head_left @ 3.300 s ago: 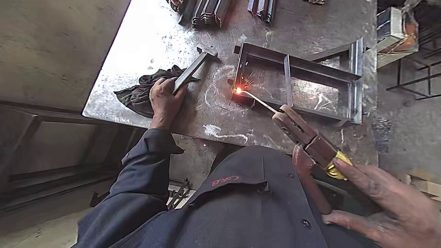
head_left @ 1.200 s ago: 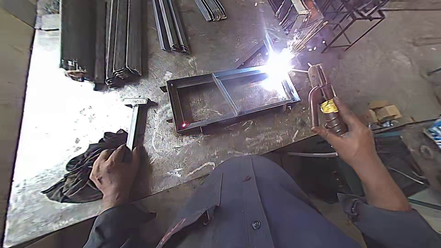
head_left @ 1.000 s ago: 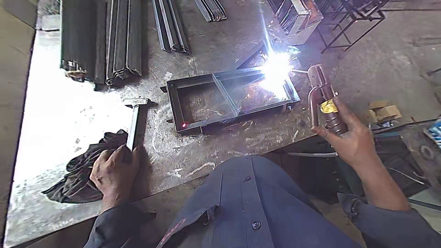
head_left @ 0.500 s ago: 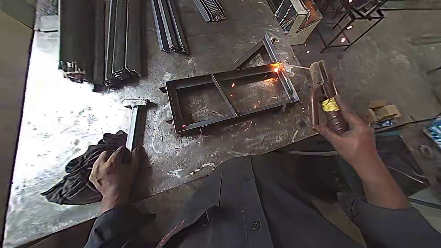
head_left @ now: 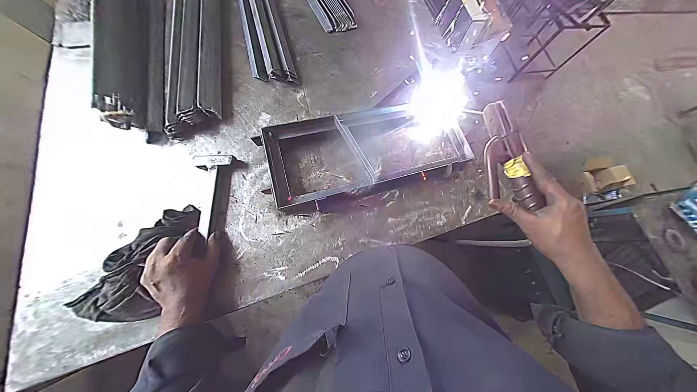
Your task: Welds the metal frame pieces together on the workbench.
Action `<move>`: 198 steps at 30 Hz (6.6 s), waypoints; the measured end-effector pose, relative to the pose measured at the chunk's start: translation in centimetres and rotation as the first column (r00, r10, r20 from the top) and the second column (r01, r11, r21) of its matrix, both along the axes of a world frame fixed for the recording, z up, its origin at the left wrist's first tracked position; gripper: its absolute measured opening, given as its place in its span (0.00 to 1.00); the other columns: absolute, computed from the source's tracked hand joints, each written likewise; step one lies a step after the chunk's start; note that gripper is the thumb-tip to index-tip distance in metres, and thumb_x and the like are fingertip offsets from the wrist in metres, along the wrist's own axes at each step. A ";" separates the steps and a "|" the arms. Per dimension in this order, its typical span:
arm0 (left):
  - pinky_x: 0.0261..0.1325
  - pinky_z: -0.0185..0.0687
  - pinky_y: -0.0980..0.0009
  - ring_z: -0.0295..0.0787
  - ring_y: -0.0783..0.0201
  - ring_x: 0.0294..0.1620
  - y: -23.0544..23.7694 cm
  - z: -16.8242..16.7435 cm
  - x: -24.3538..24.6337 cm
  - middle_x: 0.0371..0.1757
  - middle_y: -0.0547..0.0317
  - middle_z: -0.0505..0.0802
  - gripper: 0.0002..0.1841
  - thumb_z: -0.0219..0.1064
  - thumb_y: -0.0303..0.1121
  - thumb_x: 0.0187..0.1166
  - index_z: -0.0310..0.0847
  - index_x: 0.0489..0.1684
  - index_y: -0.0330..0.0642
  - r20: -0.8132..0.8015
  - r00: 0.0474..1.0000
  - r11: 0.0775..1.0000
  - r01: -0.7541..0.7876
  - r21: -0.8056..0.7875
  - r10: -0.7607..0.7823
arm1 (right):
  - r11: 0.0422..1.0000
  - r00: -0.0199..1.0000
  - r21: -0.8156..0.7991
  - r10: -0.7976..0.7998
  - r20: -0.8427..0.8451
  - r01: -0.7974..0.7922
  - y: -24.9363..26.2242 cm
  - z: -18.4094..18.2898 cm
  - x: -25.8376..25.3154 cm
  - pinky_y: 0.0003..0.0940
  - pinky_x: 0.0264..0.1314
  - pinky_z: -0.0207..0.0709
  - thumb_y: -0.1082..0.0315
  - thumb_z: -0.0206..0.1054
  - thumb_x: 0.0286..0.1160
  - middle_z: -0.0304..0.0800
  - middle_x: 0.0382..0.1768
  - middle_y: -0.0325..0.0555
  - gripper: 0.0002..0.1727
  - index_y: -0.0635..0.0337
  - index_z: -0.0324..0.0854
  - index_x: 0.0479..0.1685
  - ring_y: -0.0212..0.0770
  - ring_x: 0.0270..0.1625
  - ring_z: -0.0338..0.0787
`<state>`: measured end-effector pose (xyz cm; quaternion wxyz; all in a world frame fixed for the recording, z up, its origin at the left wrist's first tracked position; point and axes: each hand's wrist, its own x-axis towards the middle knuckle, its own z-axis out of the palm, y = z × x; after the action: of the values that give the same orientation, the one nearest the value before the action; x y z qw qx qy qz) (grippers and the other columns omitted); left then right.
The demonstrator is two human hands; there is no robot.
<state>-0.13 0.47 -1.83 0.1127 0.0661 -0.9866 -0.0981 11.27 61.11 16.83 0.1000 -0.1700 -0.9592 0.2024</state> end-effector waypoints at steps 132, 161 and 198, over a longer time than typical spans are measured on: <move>0.84 0.65 0.42 0.77 0.47 0.80 -6.7 -1.5 -9.3 0.72 0.46 0.87 0.33 0.53 0.65 0.82 0.86 0.66 0.48 0.153 0.941 0.943 -0.319 0.096 0.303 | 0.937 0.980 -0.295 -0.163 0.110 0.189 1.7 4.0 12.6 0.29 0.28 0.84 0.27 0.77 0.53 0.90 0.52 0.39 0.56 0.27 0.61 0.91 0.29 0.29 0.86; 0.83 0.65 0.42 0.76 0.46 0.81 -7.3 -2.3 -9.5 0.73 0.46 0.87 0.34 0.55 0.67 0.80 0.87 0.66 0.49 0.139 0.926 0.924 -0.367 0.112 0.351 | 0.966 0.956 -0.178 -0.138 0.259 0.188 2.7 7.2 10.6 0.34 0.22 0.80 0.25 0.76 0.51 0.91 0.46 0.38 0.55 0.16 0.58 0.90 0.31 0.23 0.84; 0.88 0.60 0.50 0.75 0.48 0.83 -3.0 1.8 -8.2 0.74 0.45 0.86 0.27 0.53 0.54 0.86 0.88 0.66 0.44 0.122 0.948 0.936 -0.312 0.164 0.295 | 0.956 0.691 -0.272 0.272 0.670 -0.113 6.4 17.8 -1.4 0.35 0.13 0.85 0.29 0.71 0.65 0.90 0.38 0.43 0.45 0.09 0.57 0.89 0.28 0.14 0.81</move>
<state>-8.31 -2.55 -0.08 0.0729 0.2323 -0.9557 -0.1656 9.88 67.54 34.68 -0.3112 -0.1412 -0.9108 0.2317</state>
